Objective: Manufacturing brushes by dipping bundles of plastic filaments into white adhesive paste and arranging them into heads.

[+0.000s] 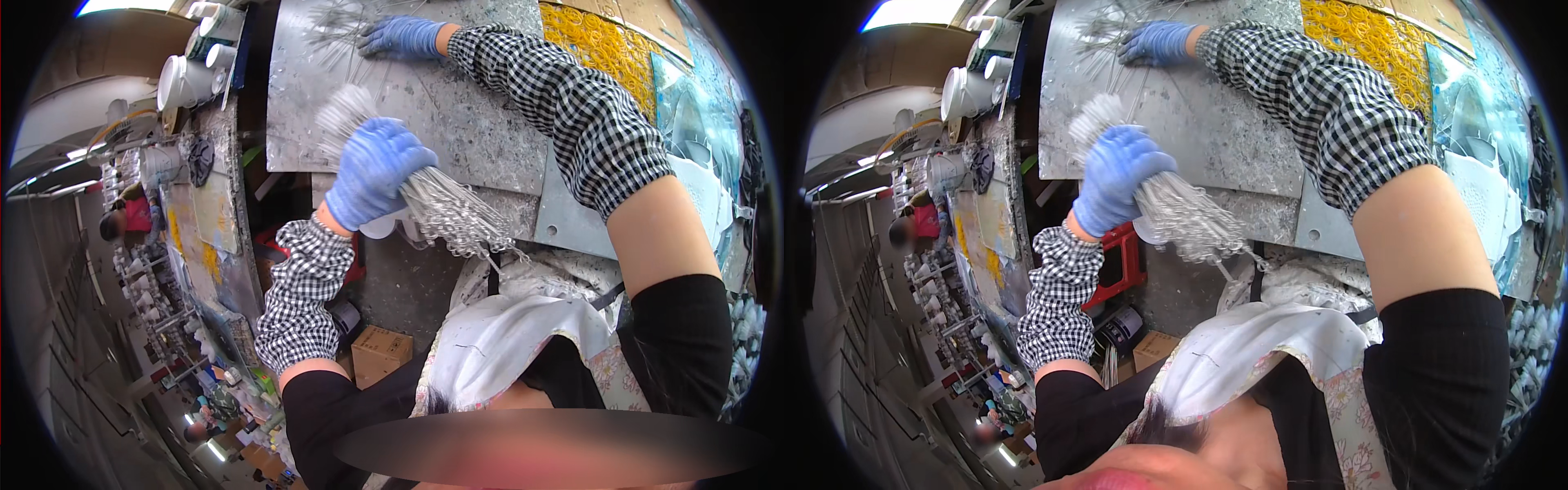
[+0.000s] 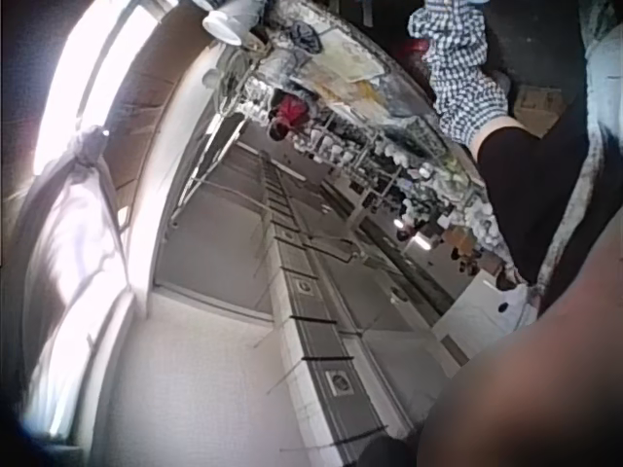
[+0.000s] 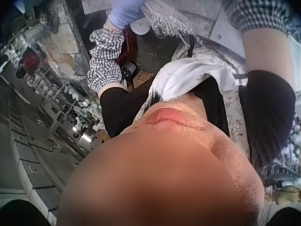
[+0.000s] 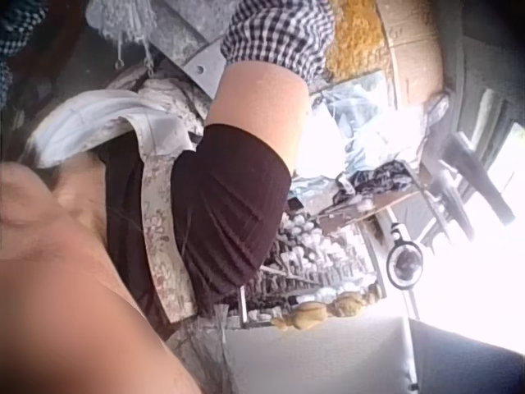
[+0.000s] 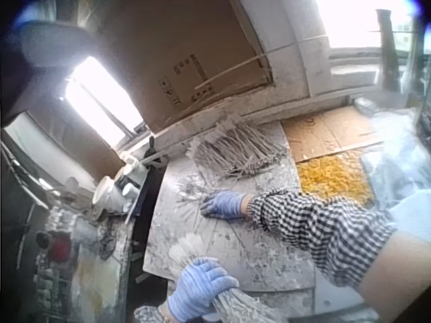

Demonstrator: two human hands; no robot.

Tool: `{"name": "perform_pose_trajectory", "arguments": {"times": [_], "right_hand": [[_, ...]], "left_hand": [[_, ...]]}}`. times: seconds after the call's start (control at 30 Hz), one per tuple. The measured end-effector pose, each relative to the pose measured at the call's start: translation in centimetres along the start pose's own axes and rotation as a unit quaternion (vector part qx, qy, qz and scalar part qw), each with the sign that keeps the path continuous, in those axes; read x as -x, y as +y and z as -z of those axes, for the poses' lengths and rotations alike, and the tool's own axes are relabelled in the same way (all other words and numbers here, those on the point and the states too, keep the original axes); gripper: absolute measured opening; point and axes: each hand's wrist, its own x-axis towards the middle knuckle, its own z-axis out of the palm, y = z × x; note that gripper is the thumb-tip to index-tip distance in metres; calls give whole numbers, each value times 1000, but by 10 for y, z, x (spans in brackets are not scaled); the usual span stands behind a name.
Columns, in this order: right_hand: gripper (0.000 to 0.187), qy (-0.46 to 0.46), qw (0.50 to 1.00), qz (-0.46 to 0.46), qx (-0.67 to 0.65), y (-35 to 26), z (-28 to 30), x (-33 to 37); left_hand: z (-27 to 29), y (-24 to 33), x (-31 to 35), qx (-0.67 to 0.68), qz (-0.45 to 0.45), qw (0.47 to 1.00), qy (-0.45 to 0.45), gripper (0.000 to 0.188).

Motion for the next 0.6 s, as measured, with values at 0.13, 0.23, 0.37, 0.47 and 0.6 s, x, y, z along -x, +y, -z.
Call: {"name": "perform_pose_trajectory", "arguments": {"times": [0.13,0.23,0.37,0.47,0.6], "right_hand": [[34,-30,997,-56,39,-10,8,-4],[37,56,997,-47,2,-8,37,14],[44,207,835,-157,-485,-111,109,9],[106,222,720,-123,-646,-198,240,49],[72,225,810,-253,-478,-249,278,91]], "left_hand": [[38,-6,36,23,131,984,117,27],[50,8,18,442,216,825,278,34],[40,21,11,562,196,724,350,36],[23,38,-31,617,161,728,252,38],[-24,62,-75,612,133,768,133,48]]}}
